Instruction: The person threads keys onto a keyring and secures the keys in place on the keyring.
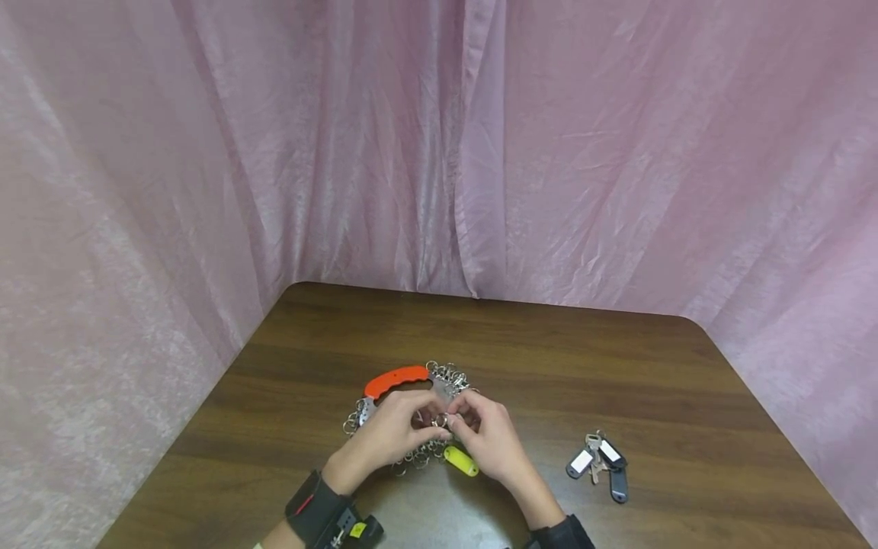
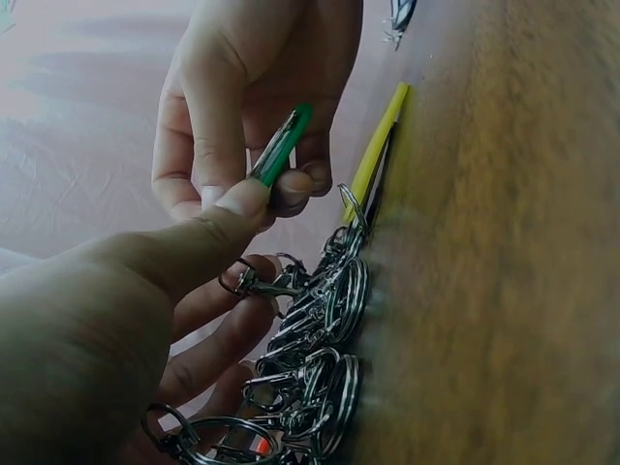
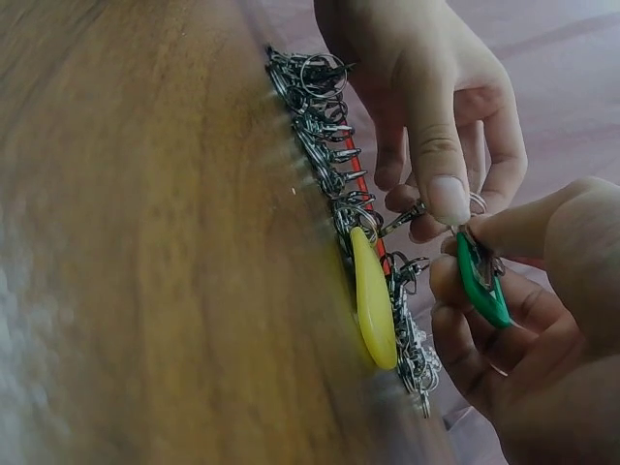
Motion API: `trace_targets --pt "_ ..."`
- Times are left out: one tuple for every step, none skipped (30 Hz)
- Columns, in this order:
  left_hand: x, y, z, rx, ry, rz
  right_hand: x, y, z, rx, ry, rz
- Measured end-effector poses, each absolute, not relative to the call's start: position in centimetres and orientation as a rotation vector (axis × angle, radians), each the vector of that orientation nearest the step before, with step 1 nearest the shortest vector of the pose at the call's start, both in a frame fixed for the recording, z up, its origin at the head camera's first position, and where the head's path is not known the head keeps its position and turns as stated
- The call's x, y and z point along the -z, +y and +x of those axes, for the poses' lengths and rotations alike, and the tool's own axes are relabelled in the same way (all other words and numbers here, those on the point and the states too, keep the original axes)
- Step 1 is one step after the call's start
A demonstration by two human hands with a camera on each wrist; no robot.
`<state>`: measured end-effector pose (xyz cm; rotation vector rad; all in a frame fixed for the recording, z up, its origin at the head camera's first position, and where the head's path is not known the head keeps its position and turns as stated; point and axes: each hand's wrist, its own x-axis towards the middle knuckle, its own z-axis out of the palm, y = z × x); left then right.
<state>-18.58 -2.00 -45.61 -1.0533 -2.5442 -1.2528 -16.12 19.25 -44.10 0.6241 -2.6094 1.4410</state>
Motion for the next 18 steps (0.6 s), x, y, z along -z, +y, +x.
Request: trace_targets --pt "45.62 -1.98 -18.6 1.26 -2.552 -1.044 44.08 19.23 -16.11 -1.441 -2.602 0.616" --pt "45.63 -1.96 -18.61 1.262 -2.557 -1.038 44.05 19.2 -16.1 -1.441 -2.597 0.606" --pt "45.63 -1.96 -18.6 1.258 -2.56 -1.034 44.04 19.17 -16.09 -1.441 -2.592 0.596" --pt "45.61 -1.97 -18.59 1.25 -2.56 -1.035 44.0 19.14 -16.07 -1.444 -2.589 0.587" --pt "45.62 -1.98 -18.58 1.241 -2.559 -1.039 43.97 19.1 -16.04 -1.442 -2.589 0.578" --pt "45.61 -2.01 -18.55 1.232 -2.554 -1.044 43.97 19.08 -16.01 -1.445 -2.588 0.574" --pt "45.63 -2.03 -18.55 1.223 -2.545 -1.052 43.94 19.04 -15.98 -1.446 -2.588 0.572" --pt "45.64 -2.04 -18.55 1.211 -2.534 -1.06 43.93 19.03 -15.95 -1.451 -2.589 0.571" --pt "45.66 -2.06 -18.55 1.202 -2.522 -1.069 43.91 19.01 -15.92 -1.453 -2.588 0.574" --pt "45.69 -2.07 -18.57 1.191 -2.508 -1.078 43.92 19.01 -15.91 -1.457 -2.587 0.578" --pt "45.71 -2.08 -18.58 1.186 -2.498 -1.084 43.95 19.02 -15.92 -1.459 -2.583 0.587" --pt "45.72 -2.09 -18.59 1.179 -2.49 -1.087 43.97 19.04 -15.92 -1.462 -2.583 0.593" --pt "45.74 -2.11 -18.59 1.173 -2.485 -1.088 43.98 19.03 -15.93 -1.457 -2.584 0.601" --pt "45.73 -2.11 -18.59 1.169 -2.48 -1.089 44.02 19.06 -15.96 -1.455 -2.586 0.611" --pt "45.73 -2.12 -18.59 1.165 -2.476 -1.089 44.06 19.07 -15.99 -1.445 -2.586 0.621" --pt "45.71 -2.11 -18.59 1.165 -2.475 -1.089 44.1 19.09 -16.03 -1.443 -2.586 0.629" --pt "45.68 -2.11 -18.59 1.164 -2.475 -1.087 44.14 19.11 -16.06 -1.436 -2.585 0.638" --pt "45.65 -2.09 -18.59 1.167 -2.473 -1.088 44.15 19.13 -16.09 -1.431 -2.588 0.641"
